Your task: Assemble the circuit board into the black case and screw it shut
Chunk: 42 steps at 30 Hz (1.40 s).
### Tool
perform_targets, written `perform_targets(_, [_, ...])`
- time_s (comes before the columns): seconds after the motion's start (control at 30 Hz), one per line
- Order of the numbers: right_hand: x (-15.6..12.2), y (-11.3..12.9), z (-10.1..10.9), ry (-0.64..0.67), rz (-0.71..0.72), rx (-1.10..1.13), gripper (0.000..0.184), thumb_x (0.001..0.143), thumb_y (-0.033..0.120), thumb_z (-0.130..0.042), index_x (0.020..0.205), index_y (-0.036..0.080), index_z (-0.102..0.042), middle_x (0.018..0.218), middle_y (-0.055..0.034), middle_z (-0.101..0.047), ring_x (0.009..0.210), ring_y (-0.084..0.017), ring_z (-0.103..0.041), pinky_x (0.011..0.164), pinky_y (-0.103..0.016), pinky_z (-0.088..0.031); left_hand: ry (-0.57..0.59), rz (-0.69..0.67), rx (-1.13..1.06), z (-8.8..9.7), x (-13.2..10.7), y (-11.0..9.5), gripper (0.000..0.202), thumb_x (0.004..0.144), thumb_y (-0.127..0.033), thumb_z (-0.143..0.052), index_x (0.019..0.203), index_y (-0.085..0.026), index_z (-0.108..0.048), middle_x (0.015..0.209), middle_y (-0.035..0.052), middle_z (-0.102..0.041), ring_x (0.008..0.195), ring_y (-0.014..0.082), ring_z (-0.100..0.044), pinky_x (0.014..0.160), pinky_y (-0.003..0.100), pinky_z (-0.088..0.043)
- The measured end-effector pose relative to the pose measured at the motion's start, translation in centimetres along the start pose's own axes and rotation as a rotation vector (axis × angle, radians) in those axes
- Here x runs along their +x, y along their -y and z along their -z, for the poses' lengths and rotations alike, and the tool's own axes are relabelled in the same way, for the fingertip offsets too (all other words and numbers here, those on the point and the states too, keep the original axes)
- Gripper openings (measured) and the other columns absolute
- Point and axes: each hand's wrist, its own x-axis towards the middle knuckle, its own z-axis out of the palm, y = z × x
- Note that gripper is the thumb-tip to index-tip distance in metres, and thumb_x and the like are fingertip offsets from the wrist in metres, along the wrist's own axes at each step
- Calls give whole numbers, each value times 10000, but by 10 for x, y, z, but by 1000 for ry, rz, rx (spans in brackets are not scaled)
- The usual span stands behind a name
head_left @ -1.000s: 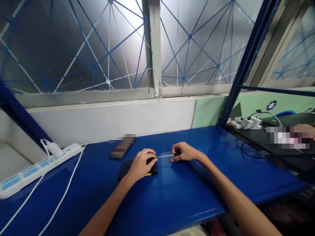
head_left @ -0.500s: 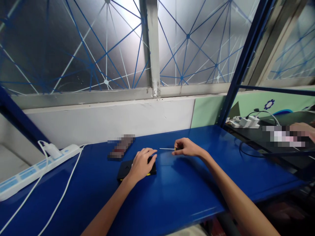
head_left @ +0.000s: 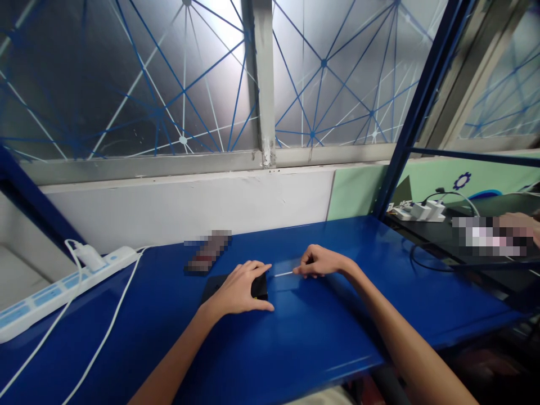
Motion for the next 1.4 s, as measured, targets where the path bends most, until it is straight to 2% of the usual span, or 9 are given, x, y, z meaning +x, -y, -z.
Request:
perform_targets(0.1, [1,2,-4,91,-20,6,449,743,551,-658,610,122,-664,480,3,-535,412,-81,-450,384,-190,-353,13,35,-8,1,0,2,810,708,-599,-721,1397,-260,-463,1356,108,-543,1207,318,-503,1005,450,-393])
perform_targets(0.2, [2,4,-8,126,-12,-3,475,747,571,-652,614,116,-664,462,17,-518,389,-64,-424,377,-180,-341,33,63,-1,1,0,2,779,731,-597,-701,1393,-257,-470,1374,102,-533,1233,319,-485,1023,444,-384])
perform_targets(0.73, [5,4,-13,140,-4,-13,436,747,538,-665,631,118,-671,482,18,-532,415,-65,-450,391,-171,-345,34,70,1,1,0,0,710,745,-569,-699,1363,-274,-508,1350,87,-548,1207,331,-500,1004,467,-387])
perform_targets(1.4, [6,2,-13,155,7,-6,471,768,566,-637,630,116,-660,480,18,-525,411,-67,-443,391,-175,-346,27,67,-18,1,0,-2,683,743,-574,-697,1348,-309,-521,1329,65,-559,1195,309,-508,1002,436,-385])
